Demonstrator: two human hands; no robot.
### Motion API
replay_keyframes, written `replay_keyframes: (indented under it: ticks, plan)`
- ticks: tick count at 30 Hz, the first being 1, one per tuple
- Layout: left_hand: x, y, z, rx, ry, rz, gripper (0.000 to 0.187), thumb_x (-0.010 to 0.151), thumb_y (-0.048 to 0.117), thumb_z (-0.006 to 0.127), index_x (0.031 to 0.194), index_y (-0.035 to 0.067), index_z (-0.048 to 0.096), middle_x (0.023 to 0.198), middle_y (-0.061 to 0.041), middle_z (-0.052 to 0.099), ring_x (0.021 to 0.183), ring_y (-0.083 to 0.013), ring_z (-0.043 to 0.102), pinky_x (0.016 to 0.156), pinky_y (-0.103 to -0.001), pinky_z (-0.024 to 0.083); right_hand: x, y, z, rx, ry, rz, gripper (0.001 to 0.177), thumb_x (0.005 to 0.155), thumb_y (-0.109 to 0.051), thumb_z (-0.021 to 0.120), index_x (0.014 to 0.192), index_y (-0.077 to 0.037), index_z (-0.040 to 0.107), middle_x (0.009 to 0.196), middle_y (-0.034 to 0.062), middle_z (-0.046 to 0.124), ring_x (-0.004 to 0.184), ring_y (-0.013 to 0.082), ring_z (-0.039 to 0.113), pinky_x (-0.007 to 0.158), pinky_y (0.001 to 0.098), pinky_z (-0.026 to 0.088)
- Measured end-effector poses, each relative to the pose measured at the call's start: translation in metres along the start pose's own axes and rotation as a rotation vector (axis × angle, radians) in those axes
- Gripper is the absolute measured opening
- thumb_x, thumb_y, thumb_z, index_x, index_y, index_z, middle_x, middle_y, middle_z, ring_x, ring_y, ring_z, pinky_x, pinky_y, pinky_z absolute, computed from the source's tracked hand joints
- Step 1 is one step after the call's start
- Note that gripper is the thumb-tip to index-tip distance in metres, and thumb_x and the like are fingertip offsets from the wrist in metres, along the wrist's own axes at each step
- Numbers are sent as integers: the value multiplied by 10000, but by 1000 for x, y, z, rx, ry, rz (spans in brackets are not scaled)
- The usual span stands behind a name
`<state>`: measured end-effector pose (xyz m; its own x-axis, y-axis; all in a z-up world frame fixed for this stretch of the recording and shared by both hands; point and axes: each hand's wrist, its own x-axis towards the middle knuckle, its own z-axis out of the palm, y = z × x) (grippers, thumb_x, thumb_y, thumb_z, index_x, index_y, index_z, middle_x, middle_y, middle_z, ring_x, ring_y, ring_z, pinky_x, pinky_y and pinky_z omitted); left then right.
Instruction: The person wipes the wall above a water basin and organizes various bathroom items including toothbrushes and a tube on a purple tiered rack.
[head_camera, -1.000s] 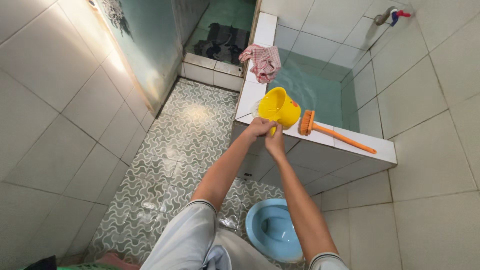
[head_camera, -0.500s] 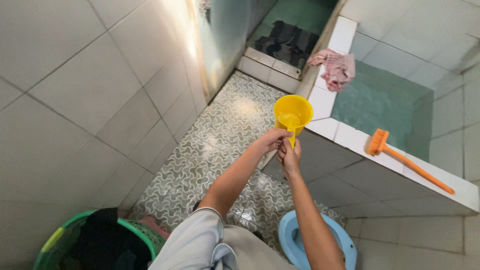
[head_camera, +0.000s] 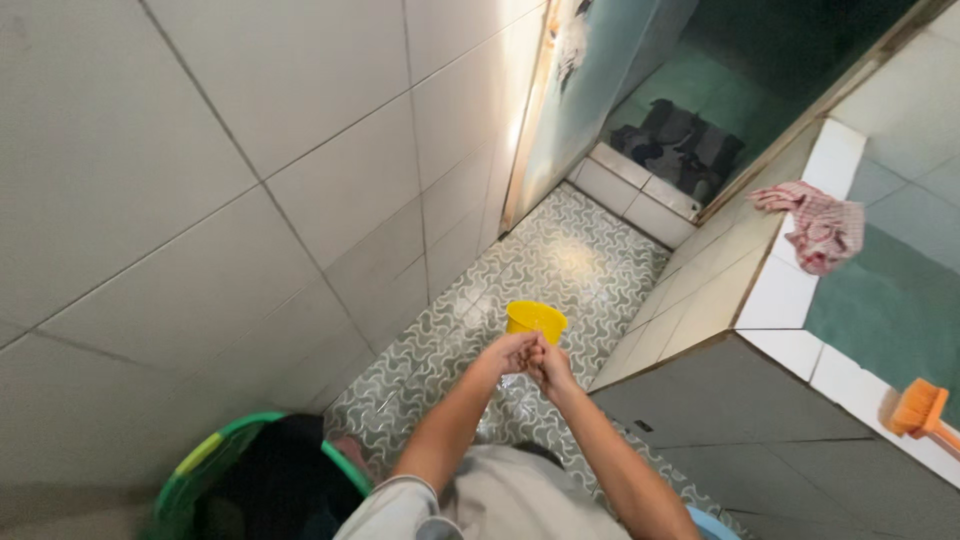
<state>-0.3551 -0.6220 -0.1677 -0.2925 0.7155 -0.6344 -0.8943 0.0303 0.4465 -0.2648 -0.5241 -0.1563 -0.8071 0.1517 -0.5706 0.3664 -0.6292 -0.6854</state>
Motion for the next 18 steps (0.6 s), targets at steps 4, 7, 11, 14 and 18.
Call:
replay_keyframes:
  ticks: [4,7,11,14,18]
  plan:
    - [-27,40,-49,-27,147,91,326,955,429,722,705,232,652,487,81,503,386,-50,415,395,-218,299,51,-13,59,54,-172,198,426,1088,-364,438,689,-218,466,475,-71,402,313,91,275,311,266,205]
    - [-30,102,-68,-21,133,318,256,946,420,726,791,223,678,474,38,494,332,-116,367,318,-297,256,90,-57,120,16,-219,195,369,1057,-261,424,715,-191,544,519,-60,502,361,94,416,343,239,299]
    - [-39,207,-74,-100,40,667,158,994,264,725,953,111,724,801,-3,709,545,-99,575,471,-277,414,112,-128,195,-48,-330,-21,291,1085,-286,482,816,-185,523,589,-82,429,427,45,344,368,223,243]
    - [-46,258,-75,78,105,764,243,998,313,677,946,86,743,729,17,692,487,-58,510,442,-232,373,105,-167,231,-129,-376,-167,254,1076,-290,508,848,-179,502,653,-78,456,451,33,342,386,215,241]
    - [-56,282,-58,39,24,800,204,982,290,665,967,98,734,730,23,686,514,-67,562,465,-226,405,82,-190,255,-61,-397,-253,184,1071,-266,499,915,-168,504,728,-61,494,483,31,361,403,208,239]
